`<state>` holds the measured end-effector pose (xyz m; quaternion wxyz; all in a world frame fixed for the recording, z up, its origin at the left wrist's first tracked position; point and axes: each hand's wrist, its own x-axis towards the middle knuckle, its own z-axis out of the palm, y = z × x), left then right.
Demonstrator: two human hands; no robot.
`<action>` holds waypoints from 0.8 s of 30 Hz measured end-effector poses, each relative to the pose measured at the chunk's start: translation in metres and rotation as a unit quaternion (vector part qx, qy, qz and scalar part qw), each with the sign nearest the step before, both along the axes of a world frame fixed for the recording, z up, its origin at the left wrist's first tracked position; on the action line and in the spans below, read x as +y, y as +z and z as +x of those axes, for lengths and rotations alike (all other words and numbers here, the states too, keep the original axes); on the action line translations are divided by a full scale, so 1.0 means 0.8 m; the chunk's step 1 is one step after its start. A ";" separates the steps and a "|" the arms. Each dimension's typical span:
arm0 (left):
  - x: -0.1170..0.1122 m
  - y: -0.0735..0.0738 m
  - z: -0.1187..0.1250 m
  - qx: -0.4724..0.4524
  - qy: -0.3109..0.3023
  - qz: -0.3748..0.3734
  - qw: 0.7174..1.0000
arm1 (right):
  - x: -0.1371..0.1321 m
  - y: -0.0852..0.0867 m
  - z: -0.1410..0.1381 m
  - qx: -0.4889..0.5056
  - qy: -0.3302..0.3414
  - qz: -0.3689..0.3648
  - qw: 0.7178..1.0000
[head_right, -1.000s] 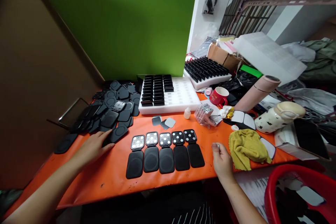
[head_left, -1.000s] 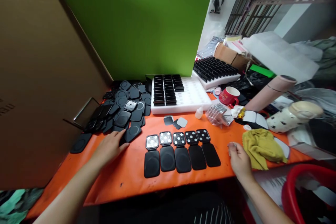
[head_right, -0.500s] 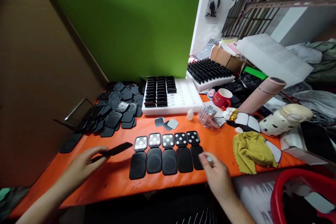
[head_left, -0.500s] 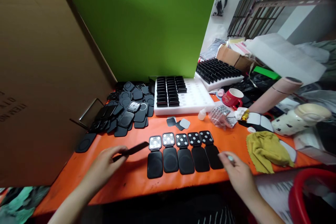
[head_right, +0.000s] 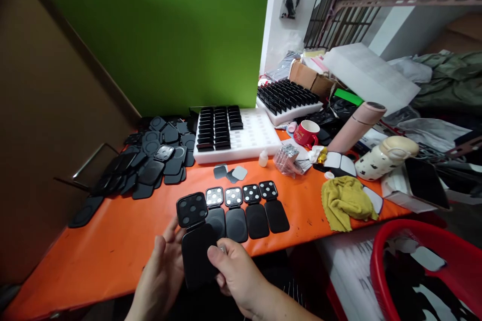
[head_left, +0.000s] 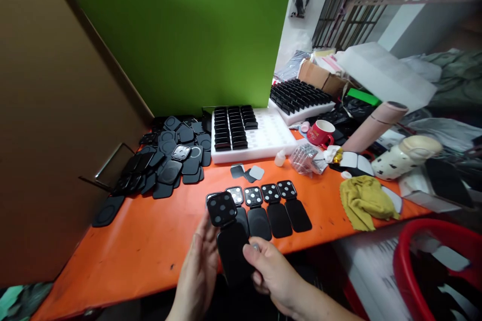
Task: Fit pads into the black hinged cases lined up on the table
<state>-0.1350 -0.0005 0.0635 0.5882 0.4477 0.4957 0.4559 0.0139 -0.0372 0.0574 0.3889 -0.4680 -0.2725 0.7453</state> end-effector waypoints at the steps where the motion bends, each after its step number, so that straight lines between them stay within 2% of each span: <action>1: -0.003 0.000 0.006 -0.064 -0.033 -0.065 0.995 | -0.001 -0.001 -0.002 -0.029 0.016 0.031 0.999; 3: -0.007 0.005 0.014 -0.155 -0.067 -0.164 0.972 | -0.003 -0.001 -0.003 -0.109 0.057 0.114 0.986; 6: -0.006 0.013 0.016 -0.227 -0.042 -0.250 0.940 | -0.008 0.001 0.004 -0.227 0.052 0.201 0.951; 9: -0.004 0.016 0.013 -0.226 -0.024 -0.291 0.929 | -0.006 0.009 0.022 -0.299 0.010 0.221 0.928; 12: -0.005 0.012 0.014 -0.161 -0.047 -0.304 0.938 | 0.004 0.024 0.038 -0.362 0.011 0.248 0.899; 15: -0.010 0.003 0.019 -0.071 -0.090 -0.258 0.959 | 0.014 0.039 0.045 -0.433 0.064 0.287 0.852; 18: -0.017 -0.006 0.025 0.042 -0.130 -0.156 0.978 | 0.020 0.046 0.040 -0.517 0.095 0.306 0.794; 21: -0.022 -0.012 0.031 0.142 -0.180 -0.056 0.972 | 0.020 0.046 0.032 -0.578 0.123 0.319 0.741; 24: -0.024 -0.015 0.032 0.211 -0.227 0.021 0.950 | 0.018 0.048 0.029 -0.610 0.148 0.322 0.709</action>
